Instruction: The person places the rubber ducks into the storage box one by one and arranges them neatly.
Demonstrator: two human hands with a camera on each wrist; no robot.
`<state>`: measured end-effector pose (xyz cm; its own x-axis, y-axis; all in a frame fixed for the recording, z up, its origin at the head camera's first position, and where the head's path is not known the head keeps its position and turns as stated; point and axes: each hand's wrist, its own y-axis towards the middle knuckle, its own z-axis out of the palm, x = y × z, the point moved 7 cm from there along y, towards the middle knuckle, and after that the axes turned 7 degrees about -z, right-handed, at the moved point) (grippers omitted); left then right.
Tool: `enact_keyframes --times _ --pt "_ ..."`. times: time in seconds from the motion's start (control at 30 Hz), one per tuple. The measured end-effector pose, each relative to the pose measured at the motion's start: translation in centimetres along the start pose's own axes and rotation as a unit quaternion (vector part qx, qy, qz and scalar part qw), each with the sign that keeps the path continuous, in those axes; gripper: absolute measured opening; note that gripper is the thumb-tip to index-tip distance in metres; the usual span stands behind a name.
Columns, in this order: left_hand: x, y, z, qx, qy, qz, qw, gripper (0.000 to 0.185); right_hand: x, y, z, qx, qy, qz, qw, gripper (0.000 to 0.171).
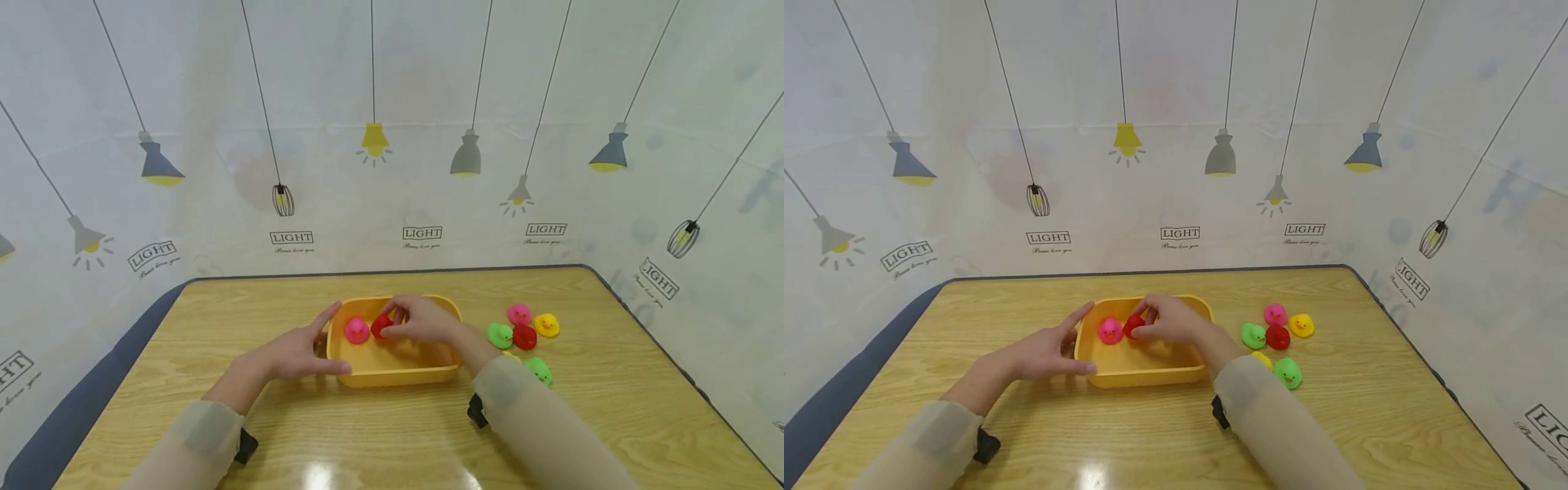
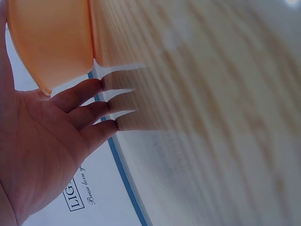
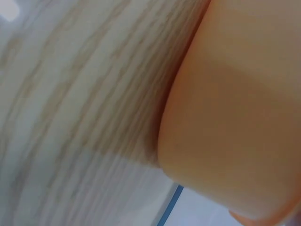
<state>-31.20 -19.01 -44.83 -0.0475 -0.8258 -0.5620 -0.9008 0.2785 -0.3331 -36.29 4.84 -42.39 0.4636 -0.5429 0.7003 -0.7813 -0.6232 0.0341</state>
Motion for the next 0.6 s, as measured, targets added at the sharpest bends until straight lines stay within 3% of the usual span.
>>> enact_keyframes --times 0.27,0.6 --pt "0.1 0.1 0.2 0.000 -0.006 -0.005 1.0000 0.124 -0.4 0.1 1.3 0.022 0.014 0.053 0.998 0.030" --pt "0.2 0.0 0.2 -0.002 -0.006 0.002 1.0000 0.124 -1.4 0.3 2.5 0.024 0.026 0.046 0.998 0.033"
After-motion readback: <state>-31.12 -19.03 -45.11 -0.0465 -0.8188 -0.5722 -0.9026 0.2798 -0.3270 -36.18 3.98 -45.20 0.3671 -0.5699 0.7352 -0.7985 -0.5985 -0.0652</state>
